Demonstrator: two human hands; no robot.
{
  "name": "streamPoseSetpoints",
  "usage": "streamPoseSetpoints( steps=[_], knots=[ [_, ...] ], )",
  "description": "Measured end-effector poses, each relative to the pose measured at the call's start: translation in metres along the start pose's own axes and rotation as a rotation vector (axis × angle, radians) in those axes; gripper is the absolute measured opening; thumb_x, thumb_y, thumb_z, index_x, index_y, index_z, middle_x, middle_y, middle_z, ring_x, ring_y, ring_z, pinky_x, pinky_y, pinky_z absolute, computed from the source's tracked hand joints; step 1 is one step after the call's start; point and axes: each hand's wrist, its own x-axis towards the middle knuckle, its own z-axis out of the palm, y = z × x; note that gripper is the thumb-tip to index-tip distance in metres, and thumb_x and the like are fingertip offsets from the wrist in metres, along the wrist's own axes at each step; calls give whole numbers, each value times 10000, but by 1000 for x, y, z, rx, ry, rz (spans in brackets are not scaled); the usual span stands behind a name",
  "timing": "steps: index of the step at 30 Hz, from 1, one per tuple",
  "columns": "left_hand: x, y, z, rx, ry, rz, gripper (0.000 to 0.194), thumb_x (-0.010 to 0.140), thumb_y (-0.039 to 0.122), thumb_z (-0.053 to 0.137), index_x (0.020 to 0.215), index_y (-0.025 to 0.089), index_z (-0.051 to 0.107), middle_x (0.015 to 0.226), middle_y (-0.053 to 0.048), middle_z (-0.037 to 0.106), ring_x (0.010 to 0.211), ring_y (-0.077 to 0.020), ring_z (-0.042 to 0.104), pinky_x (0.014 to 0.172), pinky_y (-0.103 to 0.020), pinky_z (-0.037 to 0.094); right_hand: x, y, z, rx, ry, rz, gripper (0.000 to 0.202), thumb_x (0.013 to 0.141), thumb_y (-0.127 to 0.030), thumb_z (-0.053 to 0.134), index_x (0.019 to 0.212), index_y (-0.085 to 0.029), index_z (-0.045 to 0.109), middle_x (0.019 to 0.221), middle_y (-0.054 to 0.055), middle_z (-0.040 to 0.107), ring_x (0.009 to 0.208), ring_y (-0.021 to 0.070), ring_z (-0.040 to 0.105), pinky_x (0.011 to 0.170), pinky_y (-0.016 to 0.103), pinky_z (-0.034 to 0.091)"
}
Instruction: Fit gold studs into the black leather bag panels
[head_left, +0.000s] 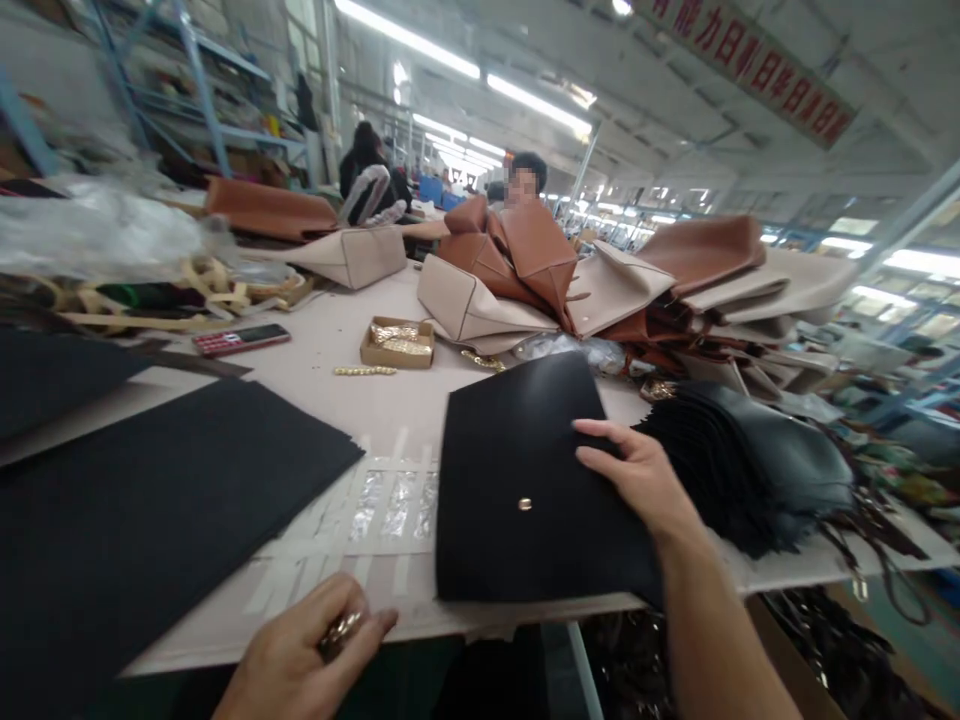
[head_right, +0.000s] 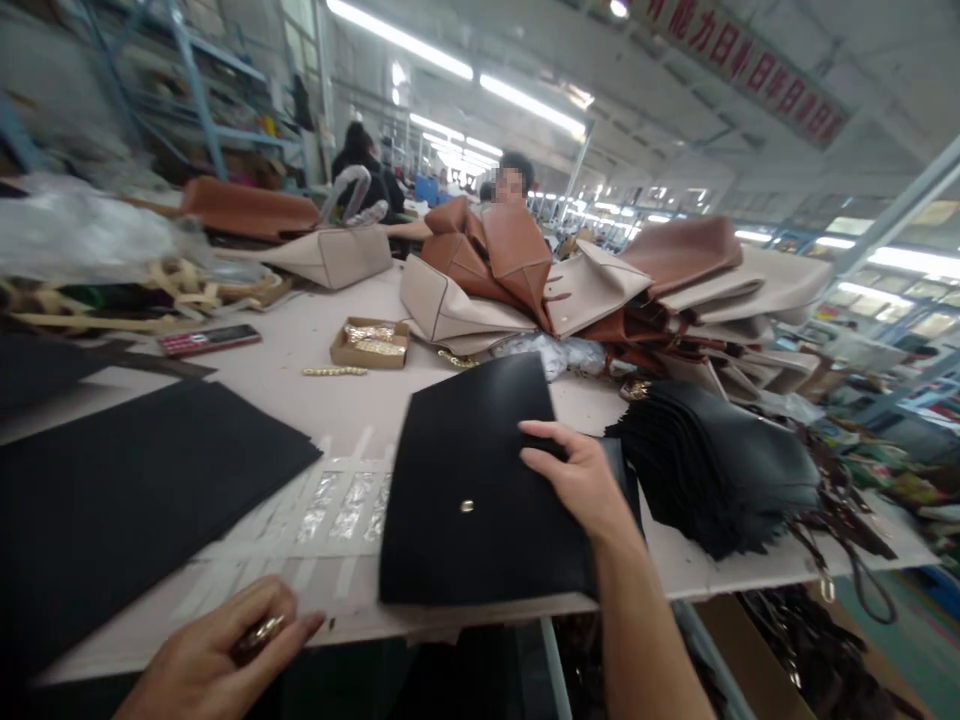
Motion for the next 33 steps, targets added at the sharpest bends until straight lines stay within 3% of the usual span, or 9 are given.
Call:
streamPoseSetpoints(
  steps=[5, 8, 10, 12, 17, 20, 27, 30, 33],
  knots=[
    [-7, 19, -9, -263, -123, -93, 323, 1014, 438, 365, 837, 223, 529, 780, 28, 571, 743, -138, 573, 682, -227, 452, -5, 38, -122, -252, 247, 361, 690, 634, -496, 774, 1281, -297, 639, 980, 119, 756, 722, 306, 720, 636, 444, 555],
    [-8, 26, -11, -314, -120, -63, 246, 1011, 346, 377, 928, 221, 571, 840, 14, 605, 801, -146, 585, 735, -250, 460, 2, 73, -147, -822, 325, 397, 529, 612, -429, 774, 1101, -228, 745, 1029, 286, 707, 856, 392, 707, 727, 511, 500],
    [-7, 27, -11, -317, -100, -53, 212, 999, 304, 396, 965, 214, 585, 867, 3, 626, 820, -148, 598, 746, -260, 465, 0, 84, -127, -951, 331, 310, 480, 645, -457, 741, 1071, -235, 749, 1077, 294, 694, 959, 424, 683, 797, 544, 476],
    [-7, 26, -11, -330, -110, -80, 208, 996, 291, 400, 1011, 204, 588, 878, -6, 644, 789, -141, 611, 728, -265, 476, -13, 80, -78, -781, 239, 151, 454, 706, -538, 681, 1092, -302, 724, 1074, 178, 733, 993, 385, 686, 857, 531, 495],
    [-9, 25, -18, -587, -307, -124, 282, 1017, 317, 341, 1171, 183, 536, 929, -19, 666, 640, -96, 600, 614, -236, 489, -54, 30, 76, -351, -353, -432, 180, 871, -312, 642, 1033, -300, 718, 1042, 37, 743, 969, 231, 691, 894, 371, 533],
    [-10, 25, -25, -611, -298, -90, 262, 1017, 317, 360, 1099, 178, 566, 885, -4, 644, 660, -97, 586, 649, -239, 491, -64, 2, 134, -214, -606, -586, 277, 914, -170, 577, 1134, -302, 682, 993, 14, 730, 916, 176, 673, 807, 311, 534],
    [-12, 12, -30, -413, -170, -46, 310, 1028, 302, 350, 1286, 248, 513, 993, -4, 672, 880, -135, 638, 827, -259, 520, -70, -9, 178, -115, -715, -518, 335, 895, -97, 564, 1143, -289, 683, 996, -8, 734, 896, 146, 664, 827, 288, 512],
    [-16, -5, -25, -332, -97, -49, 310, 1025, 340, 368, 1282, 265, 523, 1154, -14, 673, 1084, -155, 629, 964, -259, 486, -51, 3, 178, -230, -581, -526, 265, 904, -124, 550, 1088, -242, 701, 1011, 19, 743, 937, 158, 673, 861, 290, 508],
    [-16, -26, -17, -237, 20, -120, 274, 997, 408, 443, 1205, 276, 564, 1131, 12, 691, 1080, -157, 646, 924, -202, 491, -10, 21, 154, -432, -392, -432, 218, 891, -166, 566, 1043, -196, 720, 1003, 56, 755, 926, 188, 689, 858, 314, 522]
  ],
)
